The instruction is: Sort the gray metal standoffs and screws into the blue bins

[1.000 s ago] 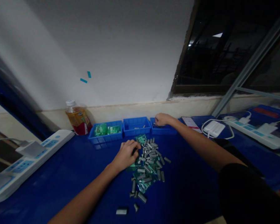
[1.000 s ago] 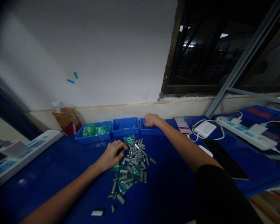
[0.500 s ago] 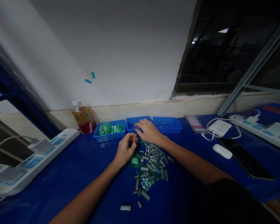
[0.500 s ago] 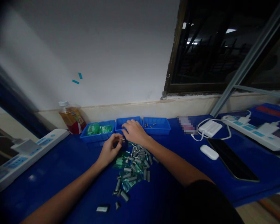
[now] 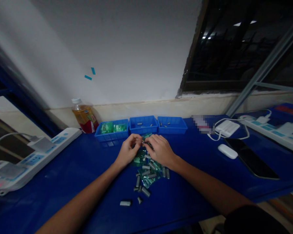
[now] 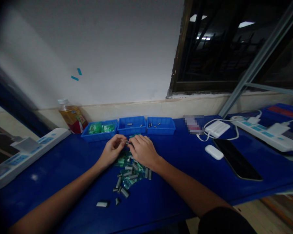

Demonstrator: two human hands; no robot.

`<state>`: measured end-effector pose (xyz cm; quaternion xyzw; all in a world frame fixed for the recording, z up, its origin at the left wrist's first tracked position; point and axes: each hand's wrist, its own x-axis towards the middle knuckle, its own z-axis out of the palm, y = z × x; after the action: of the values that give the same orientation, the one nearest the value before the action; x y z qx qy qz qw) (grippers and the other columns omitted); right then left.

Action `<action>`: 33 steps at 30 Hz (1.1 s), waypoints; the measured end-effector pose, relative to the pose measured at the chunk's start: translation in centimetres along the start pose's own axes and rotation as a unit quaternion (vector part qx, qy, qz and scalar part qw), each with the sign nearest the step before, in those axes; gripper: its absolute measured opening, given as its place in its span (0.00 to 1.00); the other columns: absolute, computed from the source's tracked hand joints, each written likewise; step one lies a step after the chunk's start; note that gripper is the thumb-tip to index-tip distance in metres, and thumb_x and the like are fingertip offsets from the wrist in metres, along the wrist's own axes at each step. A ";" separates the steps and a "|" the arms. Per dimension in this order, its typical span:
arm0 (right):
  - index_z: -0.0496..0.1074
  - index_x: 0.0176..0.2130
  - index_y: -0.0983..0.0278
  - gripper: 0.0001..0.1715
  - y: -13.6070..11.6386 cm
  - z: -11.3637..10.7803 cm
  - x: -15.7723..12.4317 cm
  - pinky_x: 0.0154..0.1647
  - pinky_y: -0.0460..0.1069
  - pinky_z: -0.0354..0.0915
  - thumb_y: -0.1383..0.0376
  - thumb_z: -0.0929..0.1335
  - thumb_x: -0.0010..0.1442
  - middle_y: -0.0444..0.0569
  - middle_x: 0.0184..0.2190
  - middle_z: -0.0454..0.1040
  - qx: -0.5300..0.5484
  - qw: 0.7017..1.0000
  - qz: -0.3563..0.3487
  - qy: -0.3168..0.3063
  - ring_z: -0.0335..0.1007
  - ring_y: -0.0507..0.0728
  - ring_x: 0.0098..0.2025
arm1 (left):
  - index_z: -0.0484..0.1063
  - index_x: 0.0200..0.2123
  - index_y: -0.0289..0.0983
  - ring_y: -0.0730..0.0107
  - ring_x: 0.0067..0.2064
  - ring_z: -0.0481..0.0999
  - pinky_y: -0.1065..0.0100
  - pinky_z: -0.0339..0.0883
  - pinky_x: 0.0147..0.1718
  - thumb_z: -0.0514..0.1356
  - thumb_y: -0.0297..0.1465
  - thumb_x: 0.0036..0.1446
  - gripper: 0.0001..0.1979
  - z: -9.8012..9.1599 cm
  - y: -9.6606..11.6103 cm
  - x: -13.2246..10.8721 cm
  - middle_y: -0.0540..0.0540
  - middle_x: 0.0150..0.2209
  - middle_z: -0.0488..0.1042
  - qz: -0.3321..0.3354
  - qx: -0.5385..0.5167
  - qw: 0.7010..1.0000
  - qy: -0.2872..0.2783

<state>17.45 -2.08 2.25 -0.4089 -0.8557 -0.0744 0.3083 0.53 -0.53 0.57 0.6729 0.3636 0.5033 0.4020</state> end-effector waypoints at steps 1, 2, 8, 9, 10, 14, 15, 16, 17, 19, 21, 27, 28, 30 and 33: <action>0.68 0.40 0.65 0.08 -0.1 -0.1 0.0 0.39 0.51 0.56 0.64 0.61 0.64 0.50 0.34 0.71 0.004 1.000 0.000 0.003 0.64 0.57 0.39 | 0.65 0.36 0.35 0.73 0.32 0.72 0.71 0.66 0.34 0.57 0.35 0.57 0.09 0.1 0.1 -0.1 0.50 0.30 0.70 0.001 0.004 1.000 -0.001; 0.68 0.41 0.65 0.08 -0.2 -0.3 -0.1 0.39 0.51 0.56 0.64 0.61 0.64 0.50 0.35 0.71 0.005 1.000 -0.003 0.003 0.64 0.57 0.39 | 0.65 0.36 0.35 0.73 0.32 0.72 0.71 0.67 0.34 0.56 0.35 0.57 0.09 0.2 0.2 -0.2 0.50 0.30 0.70 0.002 0.009 1.000 -0.001; 0.69 0.35 0.64 0.07 -0.5 -0.8 -0.1 0.38 0.50 0.55 0.65 0.62 0.62 0.49 0.32 0.70 -0.015 1.000 -0.008 0.000 0.63 0.57 0.37 | 0.66 0.36 0.35 0.71 0.33 0.73 0.72 0.67 0.33 0.57 0.37 0.57 0.10 0.4 0.9 -0.5 0.49 0.31 0.71 -0.012 0.030 0.999 -0.007; 0.68 0.34 0.64 0.07 -0.5 -0.8 0.0 0.38 0.50 0.55 0.65 0.62 0.61 0.49 0.32 0.70 -0.014 1.000 0.001 0.001 0.63 0.56 0.37 | 0.67 0.38 0.34 0.71 0.33 0.73 0.71 0.67 0.34 0.57 0.37 0.57 0.11 0.4 0.9 -0.5 0.48 0.31 0.72 -0.017 0.026 0.999 -0.010; 0.68 0.33 0.64 0.07 -0.4 -0.7 0.0 0.38 0.50 0.55 0.65 0.62 0.61 0.49 0.32 0.70 -0.013 1.000 0.012 0.003 0.63 0.56 0.37 | 0.67 0.39 0.34 0.71 0.34 0.74 0.71 0.67 0.35 0.58 0.36 0.56 0.12 0.4 0.9 -0.6 0.48 0.32 0.72 -0.022 0.021 0.999 -0.017; 0.68 0.30 0.64 0.11 -0.1 -0.5 0.0 0.37 0.50 0.55 0.65 0.61 0.62 0.49 0.30 0.69 -0.011 0.999 0.031 0.007 0.63 0.55 0.35 | 0.69 0.42 0.34 0.69 0.36 0.74 0.70 0.67 0.38 0.61 0.35 0.54 0.14 0.3 0.6 -0.8 0.46 0.34 0.74 -0.017 0.016 0.999 -0.039; 0.68 0.29 0.64 0.12 0.0 -0.4 -0.1 0.37 0.50 0.56 0.65 0.60 0.63 0.49 0.29 0.69 -0.009 1.000 0.029 0.006 0.63 0.55 0.35 | 0.69 0.41 0.33 0.69 0.36 0.74 0.70 0.67 0.39 0.61 0.35 0.53 0.13 0.3 0.4 -0.8 0.45 0.34 0.74 -0.012 0.024 0.999 -0.039; 0.68 0.29 0.64 0.13 0.0 -0.3 -0.1 0.37 0.50 0.56 0.66 0.60 0.63 0.49 0.29 0.69 -0.005 1.000 0.025 0.004 0.63 0.55 0.35 | 0.70 0.40 0.33 0.69 0.36 0.74 0.70 0.67 0.38 0.61 0.35 0.53 0.13 0.3 0.3 -0.7 0.45 0.34 0.74 -0.008 0.033 0.999 -0.036; 0.68 0.29 0.64 0.13 0.1 -0.3 -0.1 0.37 0.50 0.56 0.66 0.60 0.63 0.49 0.29 0.70 0.001 1.000 0.023 0.003 0.63 0.55 0.35 | 0.70 0.39 0.33 0.69 0.36 0.73 0.70 0.67 0.38 0.61 0.35 0.54 0.12 0.3 0.2 -0.7 0.45 0.34 0.74 -0.006 0.042 0.999 -0.034; 0.68 0.30 0.64 0.13 0.2 -0.2 -0.1 0.38 0.50 0.57 0.65 0.59 0.64 0.49 0.29 0.70 0.018 0.999 0.027 0.009 0.64 0.55 0.35 | 0.71 0.37 0.33 0.69 0.35 0.73 0.70 0.66 0.38 0.60 0.35 0.54 0.11 0.2 0.2 -0.6 0.45 0.34 0.74 -0.009 0.055 0.998 -0.030; 0.68 0.34 0.64 0.09 0.3 -0.2 -0.1 0.39 0.50 0.58 0.64 0.61 0.63 0.49 0.32 0.71 0.043 0.998 0.032 0.021 0.64 0.56 0.36 | 0.71 0.36 0.33 0.69 0.35 0.73 0.70 0.66 0.36 0.59 0.36 0.55 0.12 0.2 0.2 -0.5 0.45 0.33 0.74 -0.019 0.053 0.998 -0.023; 0.68 0.39 0.65 0.08 0.2 -0.5 -0.2 0.39 0.51 0.57 0.66 0.62 0.62 0.51 0.34 0.71 0.045 0.999 -0.012 0.024 0.65 0.57 0.38 | 0.70 0.33 0.33 0.70 0.31 0.71 0.72 0.64 0.31 0.57 0.39 0.56 0.13 0.2 0.8 -0.4 0.48 0.28 0.72 -0.041 0.054 0.998 -0.017; 0.69 0.38 0.65 0.08 0.2 -0.5 -0.2 0.38 0.51 0.57 0.66 0.61 0.62 0.50 0.33 0.71 0.039 0.999 -0.016 0.023 0.65 0.57 0.37 | 0.70 0.32 0.33 0.71 0.30 0.70 0.72 0.63 0.31 0.57 0.39 0.56 0.14 0.2 0.9 -0.4 0.48 0.27 0.71 -0.040 0.061 0.997 -0.020; 0.69 0.37 0.65 0.09 0.5 -0.5 0.0 0.38 0.51 0.57 0.65 0.61 0.63 0.50 0.32 0.71 0.032 0.999 -0.021 0.026 0.64 0.57 0.37 | 0.70 0.31 0.33 0.71 0.30 0.70 0.72 0.63 0.31 0.55 0.40 0.58 0.15 0.2 0.8 -0.4 0.49 0.27 0.71 -0.038 0.075 0.996 -0.029; 0.69 0.35 0.64 0.10 2.4 -0.5 0.4 0.39 0.51 0.56 0.64 0.61 0.63 0.51 0.32 0.71 0.003 0.999 0.014 0.051 0.64 0.57 0.37 | 0.71 0.34 0.33 0.70 0.32 0.72 0.71 0.64 0.33 0.53 0.40 0.60 0.16 0.2 0.5 -0.4 0.48 0.29 0.73 -0.038 0.099 0.994 -0.041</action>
<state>19.25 -0.48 2.53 -0.4160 -0.8330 -0.0887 0.3537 0.66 -1.11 0.80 0.7150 0.4199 0.4217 0.3669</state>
